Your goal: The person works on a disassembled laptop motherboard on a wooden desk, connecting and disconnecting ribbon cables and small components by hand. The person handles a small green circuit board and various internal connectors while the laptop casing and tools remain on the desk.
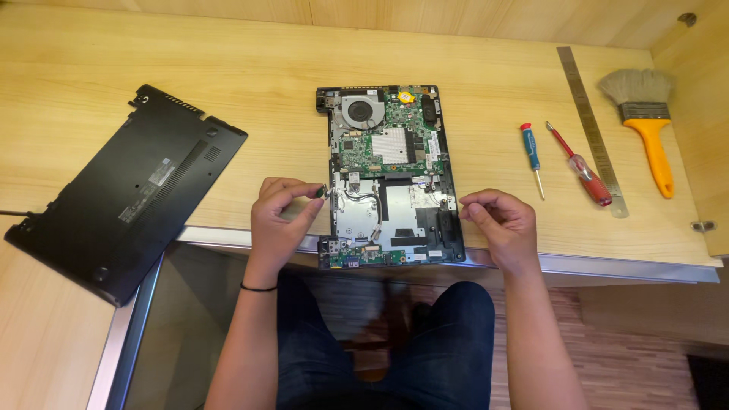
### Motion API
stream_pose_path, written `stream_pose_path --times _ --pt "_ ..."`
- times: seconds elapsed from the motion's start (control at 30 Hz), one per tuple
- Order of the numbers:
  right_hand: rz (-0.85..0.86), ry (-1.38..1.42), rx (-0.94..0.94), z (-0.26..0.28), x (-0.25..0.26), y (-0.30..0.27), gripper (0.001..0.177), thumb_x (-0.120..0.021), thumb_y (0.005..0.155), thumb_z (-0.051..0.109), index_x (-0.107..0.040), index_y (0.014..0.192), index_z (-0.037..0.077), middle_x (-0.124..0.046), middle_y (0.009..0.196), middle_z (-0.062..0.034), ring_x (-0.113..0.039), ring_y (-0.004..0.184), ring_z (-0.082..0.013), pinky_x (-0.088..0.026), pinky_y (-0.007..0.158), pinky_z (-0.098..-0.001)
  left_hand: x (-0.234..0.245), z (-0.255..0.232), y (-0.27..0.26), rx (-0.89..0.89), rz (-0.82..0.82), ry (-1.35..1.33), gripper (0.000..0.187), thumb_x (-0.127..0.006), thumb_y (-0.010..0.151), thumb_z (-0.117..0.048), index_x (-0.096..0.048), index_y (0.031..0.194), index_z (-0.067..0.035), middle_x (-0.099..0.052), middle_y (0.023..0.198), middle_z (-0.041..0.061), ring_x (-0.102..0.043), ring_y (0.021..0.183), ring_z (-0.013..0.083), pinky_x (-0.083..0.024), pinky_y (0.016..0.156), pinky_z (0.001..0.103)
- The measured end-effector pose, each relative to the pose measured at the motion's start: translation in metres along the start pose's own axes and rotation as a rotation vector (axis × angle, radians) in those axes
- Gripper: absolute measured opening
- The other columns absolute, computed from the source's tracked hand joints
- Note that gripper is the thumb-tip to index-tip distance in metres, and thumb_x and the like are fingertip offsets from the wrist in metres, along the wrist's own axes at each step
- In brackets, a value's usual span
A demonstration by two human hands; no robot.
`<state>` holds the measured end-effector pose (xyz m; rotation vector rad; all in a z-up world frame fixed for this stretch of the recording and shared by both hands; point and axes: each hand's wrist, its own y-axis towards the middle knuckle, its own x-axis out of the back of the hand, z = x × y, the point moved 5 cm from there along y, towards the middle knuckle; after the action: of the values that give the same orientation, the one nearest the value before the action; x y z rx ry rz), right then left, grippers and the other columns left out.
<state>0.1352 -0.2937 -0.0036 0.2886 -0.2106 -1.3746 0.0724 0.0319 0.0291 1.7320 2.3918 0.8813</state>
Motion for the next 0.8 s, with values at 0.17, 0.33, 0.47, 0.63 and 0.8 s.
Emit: stream_pose_path --times 0.17,0.33,0.47,0.63,0.8 --pt "-0.021 0.022 0.003 -0.006 0.004 0.001 0.01 -0.061 0.088 -0.003 -0.067 0.095 -0.007 -0.064 0.07 -0.0141 -0.06 0.069 -0.0143 -0.049 0.068 -0.0229 -0.002 -0.002 0.001 -0.011 0.032 0.002 0.018 -0.077 0.079 -0.008 -0.074 0.097 -0.009 -0.064 0.076 0.005 -0.054 0.086 0.0195 -0.041 0.086 0.033" --pt "-0.033 0.018 -0.002 -0.005 0.004 -0.001 0.01 -0.061 0.089 -0.002 -0.067 0.095 -0.006 -0.063 0.07 -0.0138 -0.059 0.068 -0.0138 -0.049 0.066 -0.0217 -0.006 -0.007 0.001 -0.015 0.069 0.029 0.018 -0.075 0.08 -0.007 -0.074 0.097 -0.01 -0.064 0.075 0.004 -0.052 0.085 0.0188 -0.04 0.084 0.033" --pt "-0.036 0.014 -0.001 -0.006 0.005 -0.002 0.009 -0.061 0.089 -0.001 -0.066 0.095 -0.006 -0.063 0.07 -0.0132 -0.059 0.068 -0.0132 -0.047 0.064 -0.0206 -0.007 -0.006 0.0 -0.014 0.081 0.055 0.018 -0.076 0.079 -0.007 -0.074 0.097 -0.009 -0.064 0.074 0.005 -0.052 0.084 0.0196 -0.04 0.084 0.034" --pt "-0.047 0.018 -0.006 -0.003 0.004 -0.002 0.009 -0.061 0.089 -0.003 -0.066 0.095 -0.006 -0.062 0.069 -0.0135 -0.059 0.068 -0.0135 -0.046 0.062 -0.019 -0.007 -0.007 0.0 -0.031 0.095 0.072 0.018 -0.075 0.08 -0.009 -0.074 0.097 -0.01 -0.064 0.073 0.004 -0.051 0.084 0.0198 -0.04 0.083 0.034" --pt "-0.049 0.017 -0.022 -0.006 0.004 -0.001 0.008 -0.061 0.089 -0.003 -0.067 0.094 -0.005 -0.064 0.07 -0.0133 -0.06 0.069 -0.0128 -0.046 0.061 -0.0178 -0.008 -0.008 0.0 -0.014 0.107 0.082 0.018 -0.075 0.08 -0.007 -0.073 0.097 -0.009 -0.063 0.072 0.005 -0.051 0.083 0.0202 -0.04 0.083 0.034"
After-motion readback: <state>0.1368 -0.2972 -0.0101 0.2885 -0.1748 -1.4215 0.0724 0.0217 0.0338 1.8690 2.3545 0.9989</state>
